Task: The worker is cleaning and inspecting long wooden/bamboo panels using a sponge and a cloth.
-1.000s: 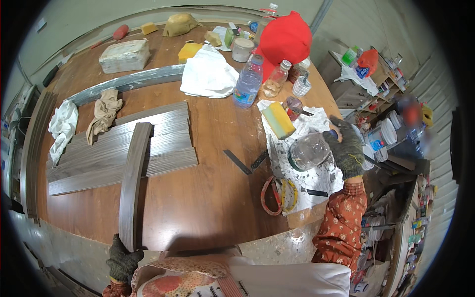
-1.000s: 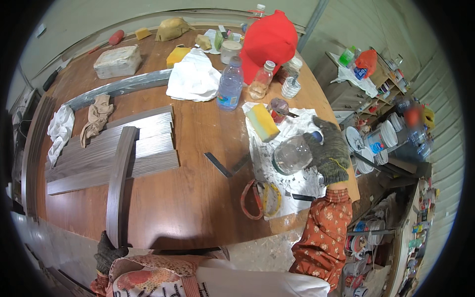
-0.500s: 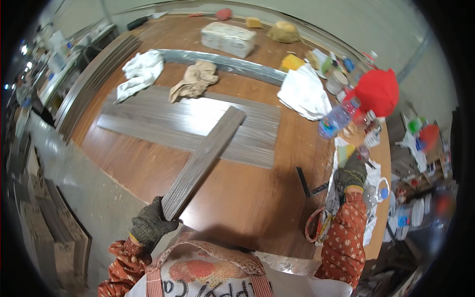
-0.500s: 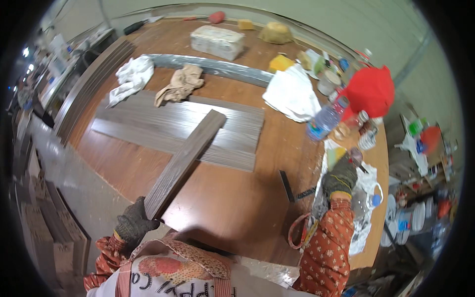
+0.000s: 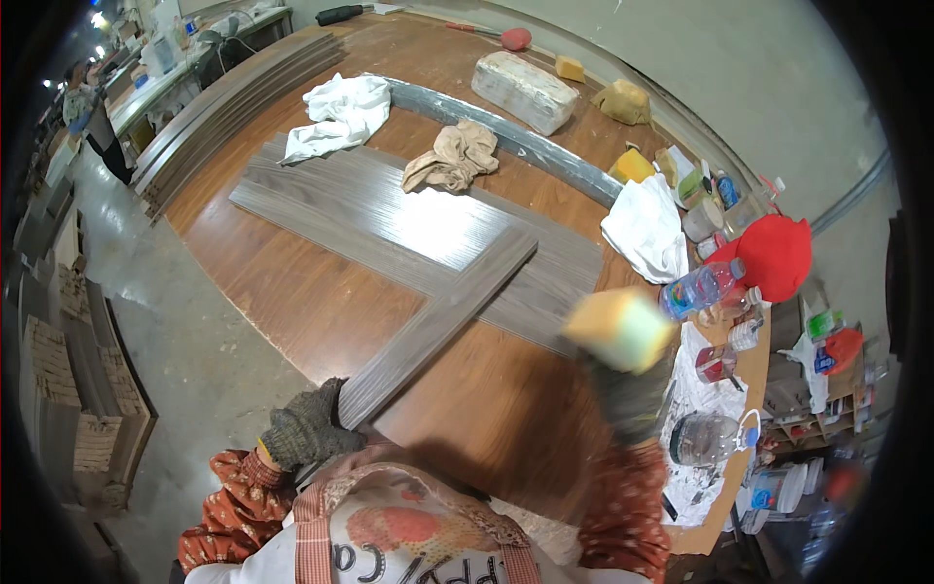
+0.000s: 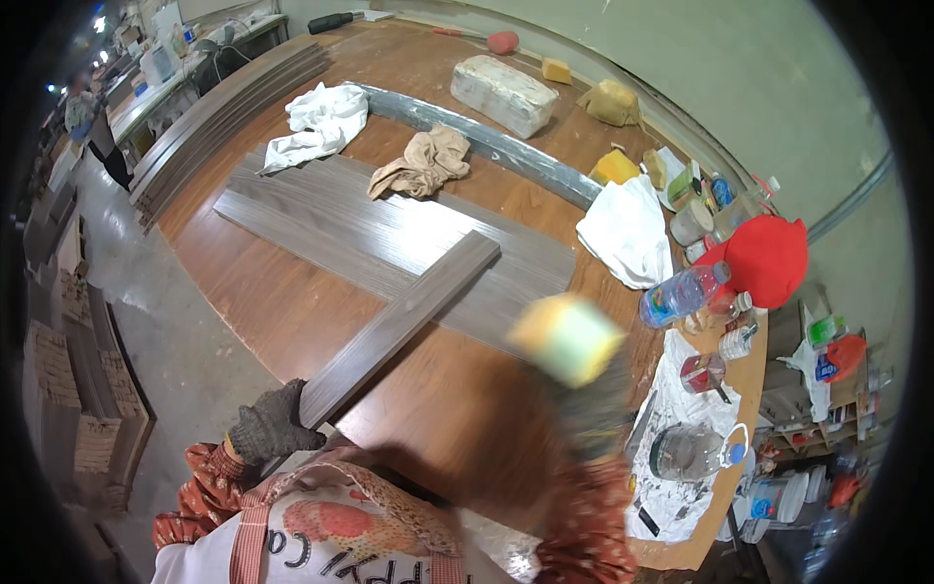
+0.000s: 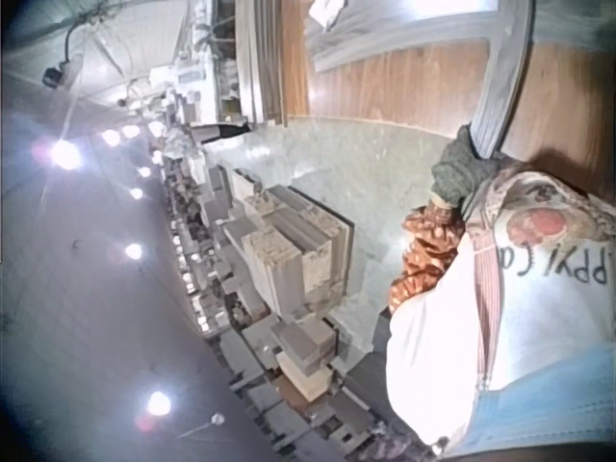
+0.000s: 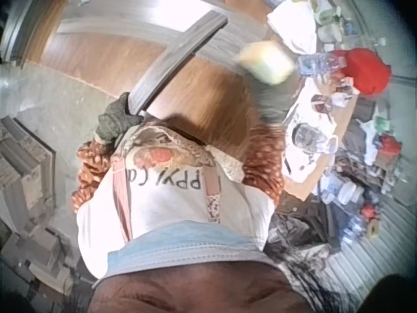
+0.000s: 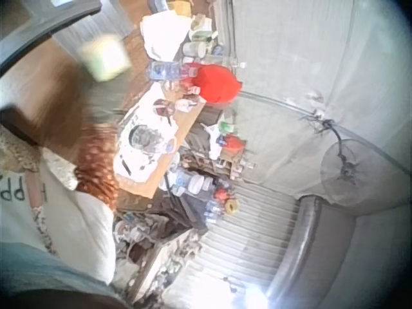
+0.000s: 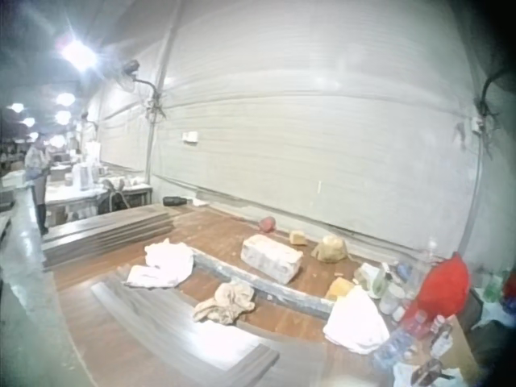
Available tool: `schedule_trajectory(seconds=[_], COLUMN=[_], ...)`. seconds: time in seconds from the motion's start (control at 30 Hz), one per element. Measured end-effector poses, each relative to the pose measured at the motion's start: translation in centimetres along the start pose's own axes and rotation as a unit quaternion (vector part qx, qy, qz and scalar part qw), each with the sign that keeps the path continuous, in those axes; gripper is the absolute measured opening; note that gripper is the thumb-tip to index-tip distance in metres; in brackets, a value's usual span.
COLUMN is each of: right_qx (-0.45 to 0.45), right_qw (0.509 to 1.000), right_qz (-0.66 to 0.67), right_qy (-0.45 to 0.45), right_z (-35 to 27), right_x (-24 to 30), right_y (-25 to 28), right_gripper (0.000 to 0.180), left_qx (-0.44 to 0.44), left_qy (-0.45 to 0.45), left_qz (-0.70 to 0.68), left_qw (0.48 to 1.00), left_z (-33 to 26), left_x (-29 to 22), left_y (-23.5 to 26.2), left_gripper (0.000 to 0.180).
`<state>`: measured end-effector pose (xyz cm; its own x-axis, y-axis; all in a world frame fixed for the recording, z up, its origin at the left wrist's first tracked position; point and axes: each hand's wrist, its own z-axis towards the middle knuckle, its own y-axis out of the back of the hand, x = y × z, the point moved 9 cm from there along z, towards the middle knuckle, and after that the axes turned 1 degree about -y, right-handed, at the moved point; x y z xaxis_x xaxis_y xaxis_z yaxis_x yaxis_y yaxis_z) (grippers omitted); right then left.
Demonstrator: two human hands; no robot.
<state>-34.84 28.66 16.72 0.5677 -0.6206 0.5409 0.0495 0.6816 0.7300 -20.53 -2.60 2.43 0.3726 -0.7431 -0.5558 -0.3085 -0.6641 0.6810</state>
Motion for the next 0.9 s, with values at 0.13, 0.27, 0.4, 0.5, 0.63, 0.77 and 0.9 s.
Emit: schedule_trajectory(seconds=[0.13, 0.27, 0.4, 0.5, 0.63, 0.77, 0.9], right_qx=[0.045, 0.067, -0.081, -0.167, -0.041, -0.026, -0.184], right_qw=[0.955, 0.969, 0.993, 0.965, 0.987, 0.994, 0.947], right_qz=[0.200, 0.093, 0.064, 0.173, -0.056, -0.041, 0.232], right_qy=[0.216, 0.220, 0.060, -0.102, 0.146, 0.098, -0.124], right_z=[-1.6, 1.7, 7.0, 8.0, 5.5, 8.2, 10.7], right_x=[8.1, 7.9, 1.1, -3.4, 5.1, 4.5, -1.5], right_y=[-9.5, -12.4, -8.0, -6.1, -10.9, -10.9, -7.2], right_gripper=[0.058, 0.055, 0.036, 0.037, 0.051, 0.044, 0.039], left_qx=[0.011, 0.018, 0.026, 0.045, 0.067, 0.052, 0.049], left_qy=[-0.060, -0.042, -0.022, -0.003, 0.001, -0.006, -0.036], left_qz=[-0.065, -0.031, -0.054, -0.041, -0.056, -0.087, -0.070], left_qw=[0.996, 0.998, 0.998, 0.998, 0.996, 0.995, 0.996], left_z=[0.2, -0.4, -1.8, -2.4, -2.5, -2.9, -3.2], left_x=[-0.1, 1.6, 5.2, 5.9, 7.3, 8.9, 10.7], left_y=[-0.3, 0.9, 1.1, 1.4, 2.2, 3.5, 4.8], left_gripper=[0.085, 0.085, 0.084, 0.084, 0.085, 0.085, 0.082])
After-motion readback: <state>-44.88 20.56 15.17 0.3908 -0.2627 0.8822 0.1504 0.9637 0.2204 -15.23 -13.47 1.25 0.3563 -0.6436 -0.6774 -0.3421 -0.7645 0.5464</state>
